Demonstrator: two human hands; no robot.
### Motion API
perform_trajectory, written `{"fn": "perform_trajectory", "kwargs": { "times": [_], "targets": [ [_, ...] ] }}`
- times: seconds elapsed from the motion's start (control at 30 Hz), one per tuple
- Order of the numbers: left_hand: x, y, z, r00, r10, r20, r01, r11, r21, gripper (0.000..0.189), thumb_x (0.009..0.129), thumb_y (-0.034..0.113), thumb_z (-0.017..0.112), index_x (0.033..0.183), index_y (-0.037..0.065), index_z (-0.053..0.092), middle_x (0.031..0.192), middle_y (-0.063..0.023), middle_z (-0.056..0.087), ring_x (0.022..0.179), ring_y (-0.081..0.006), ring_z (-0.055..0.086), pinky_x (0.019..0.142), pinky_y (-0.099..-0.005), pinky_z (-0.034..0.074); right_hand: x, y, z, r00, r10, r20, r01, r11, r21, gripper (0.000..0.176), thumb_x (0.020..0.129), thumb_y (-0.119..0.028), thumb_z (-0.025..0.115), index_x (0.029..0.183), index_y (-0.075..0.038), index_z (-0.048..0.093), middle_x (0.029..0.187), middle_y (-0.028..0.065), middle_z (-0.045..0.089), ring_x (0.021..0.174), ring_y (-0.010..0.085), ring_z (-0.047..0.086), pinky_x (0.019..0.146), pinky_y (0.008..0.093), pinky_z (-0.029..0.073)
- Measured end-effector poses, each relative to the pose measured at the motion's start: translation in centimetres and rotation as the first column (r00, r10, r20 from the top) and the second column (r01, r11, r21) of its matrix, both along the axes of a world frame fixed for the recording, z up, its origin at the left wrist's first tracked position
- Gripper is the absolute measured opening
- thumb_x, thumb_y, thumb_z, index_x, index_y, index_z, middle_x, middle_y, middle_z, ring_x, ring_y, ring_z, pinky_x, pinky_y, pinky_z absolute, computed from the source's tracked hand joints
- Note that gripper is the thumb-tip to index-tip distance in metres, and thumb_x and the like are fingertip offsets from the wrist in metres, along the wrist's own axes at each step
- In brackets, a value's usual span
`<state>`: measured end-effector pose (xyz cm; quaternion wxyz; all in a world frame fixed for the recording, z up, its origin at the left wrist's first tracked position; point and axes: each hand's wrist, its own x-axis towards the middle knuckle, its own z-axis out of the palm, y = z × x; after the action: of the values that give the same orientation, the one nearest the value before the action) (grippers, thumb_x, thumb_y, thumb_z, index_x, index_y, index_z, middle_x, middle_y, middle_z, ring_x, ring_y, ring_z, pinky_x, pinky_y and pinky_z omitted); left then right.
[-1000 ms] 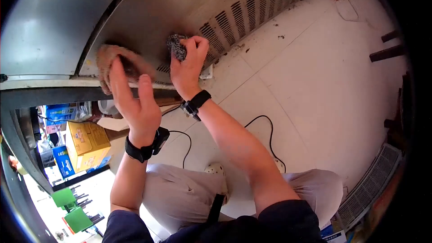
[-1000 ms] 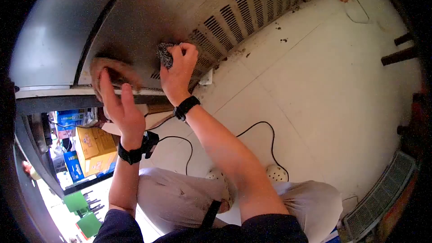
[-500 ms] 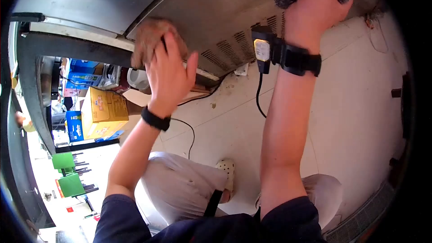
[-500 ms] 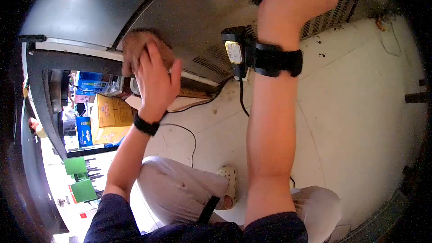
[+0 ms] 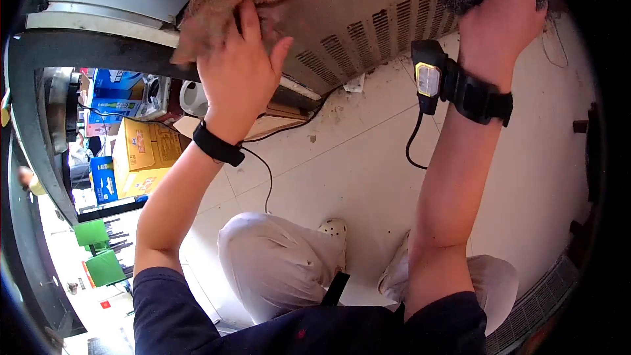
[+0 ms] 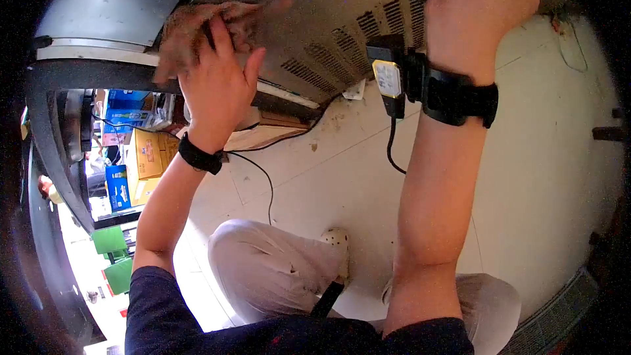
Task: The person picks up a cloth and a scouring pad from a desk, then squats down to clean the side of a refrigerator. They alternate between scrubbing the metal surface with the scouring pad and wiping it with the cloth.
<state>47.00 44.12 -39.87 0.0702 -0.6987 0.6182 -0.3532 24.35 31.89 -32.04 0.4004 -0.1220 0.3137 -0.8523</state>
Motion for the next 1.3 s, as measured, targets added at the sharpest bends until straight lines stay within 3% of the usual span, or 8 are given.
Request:
{"fn": "perform_trajectory", "kwargs": {
  "times": [0.1, 0.17, 0.3, 0.4, 0.5, 1.07, 1.1, 1.3],
  "targets": [
    [1.2, -0.2, -3.5, 0.994, -0.102, 0.03, 0.097, 0.988, 0.121, 0.069, 0.087, 0.056, 0.062, 0.134, 0.006, 0.055, 0.118, -0.0149, 0.062, 0.104, -0.0338, 0.06, 0.1, -0.0491, 0.041, -1.9, -0.7, 0.9, 0.997, -0.024, 0.08, 0.025, 1.0, -0.003, 0.032, 0.096, -0.014, 0.059, 0.124, 0.001, 0.06, 0.117, 0.0082, 0.066, 0.104, 0.0218, 0.062, 0.093, 0.0334, 0.047],
    [1.6, -0.7, -5.0, 0.98, -0.181, 0.078, 0.149, 0.939, 0.311, 0.066, 0.087, 0.056, 0.061, 0.131, 0.006, 0.057, 0.113, -0.0141, 0.065, 0.099, -0.0327, 0.061, 0.097, -0.0483, 0.042, -6.5, -1.7, 0.5, 0.791, 0.563, 0.239, -0.51, 0.823, -0.251, 0.031, 0.096, -0.014, 0.059, 0.123, 0.001, 0.06, 0.118, 0.0081, 0.065, 0.104, 0.0213, 0.061, 0.093, 0.0333, 0.047],
    [-0.1, -2.5, -0.1, 0.959, -0.281, 0.028, 0.267, 0.936, 0.232, 0.059, 0.087, 0.053, 0.062, 0.127, 0.008, 0.061, 0.105, -0.0125, 0.066, 0.098, -0.0305, 0.061, 0.096, -0.0476, 0.04, -5.9, -1.0, 0.7, 0.797, 0.554, 0.242, -0.498, 0.828, -0.259, 0.032, 0.096, -0.014, 0.06, 0.123, 0.002, 0.059, 0.117, 0.0083, 0.065, 0.105, 0.021, 0.06, 0.093, 0.0337, 0.047],
    [-1.3, -3.3, 0.5, 0.934, -0.321, 0.157, 0.318, 0.947, 0.042, 0.055, 0.087, 0.053, 0.063, 0.123, 0.012, 0.064, 0.1, -0.011, 0.067, 0.098, -0.0279, 0.061, 0.097, -0.0471, 0.04, -0.4, 1.3, -2.5, 0.985, 0.044, -0.165, -0.132, 0.805, -0.579, 0.032, 0.095, -0.015, 0.06, 0.122, 0.002, 0.059, 0.116, 0.0091, 0.064, 0.106, 0.0218, 0.059, 0.093, 0.0342, 0.046],
    [-0.2, -3.8, -3.1, 0.901, -0.395, 0.177, 0.39, 0.919, 0.065, 0.051, 0.086, 0.053, 0.064, 0.122, 0.016, 0.065, 0.092, -0.0096, 0.068, 0.095, -0.0269, 0.062, 0.095, -0.0478, 0.041, -1.8, 0.4, 1.9, 0.945, 0.063, 0.322, -0.047, 0.997, -0.058, 0.031, 0.093, -0.015, 0.062, 0.119, 0.002, 0.06, 0.118, 0.0126, 0.061, 0.107, 0.0265, 0.057, 0.092, 0.0369, 0.046],
    [-7.1, -12.8, 2.5, 0.901, -0.432, -0.049, 0.434, 0.9, 0.043, 0.066, 0.094, 0.044, 0.059, 0.152, 0.022, 0.04, 0.139, -0.0143, 0.056, 0.129, -0.0337, 0.049, 0.109, -0.0509, 0.035, 0.6, -4.2, -10.6, 0.97, -0.181, -0.164, 0.22, 0.941, 0.259, 0.028, 0.096, -0.016, 0.061, 0.116, 0.002, 0.052, 0.105, 0.0093, 0.062, 0.094, 0.0187, 0.057, 0.086, 0.0332, 0.047],
    [-9.0, -13.1, 3.1, 0.983, -0.069, -0.173, 0.148, 0.852, 0.502, 0.066, 0.094, 0.044, 0.058, 0.152, 0.021, 0.04, 0.14, -0.013, 0.055, 0.131, -0.0296, 0.048, 0.111, -0.0497, 0.033, 0.9, -4.7, -11.4, 0.967, -0.193, -0.168, 0.228, 0.946, 0.229, 0.028, 0.096, -0.016, 0.061, 0.116, 0.002, 0.052, 0.105, 0.0093, 0.062, 0.094, 0.0187, 0.057, 0.086, 0.0332, 0.047],
    [-7.8, -15.6, -3.5, 0.881, -0.447, 0.153, 0.4, 0.878, 0.262, 0.062, 0.096, 0.048, 0.052, 0.148, 0.016, 0.045, 0.143, -0.0087, 0.054, 0.13, -0.0242, 0.048, 0.113, -0.0435, 0.029, -0.6, -4.9, -14.2, 0.983, -0.131, -0.126, 0.173, 0.884, 0.435, 0.035, 0.099, -0.022, 0.061, 0.125, -0.001, 0.05, 0.12, 0.0155, 0.056, 0.101, 0.0245, 0.056, 0.087, 0.0379, 0.046]
  ]
}}
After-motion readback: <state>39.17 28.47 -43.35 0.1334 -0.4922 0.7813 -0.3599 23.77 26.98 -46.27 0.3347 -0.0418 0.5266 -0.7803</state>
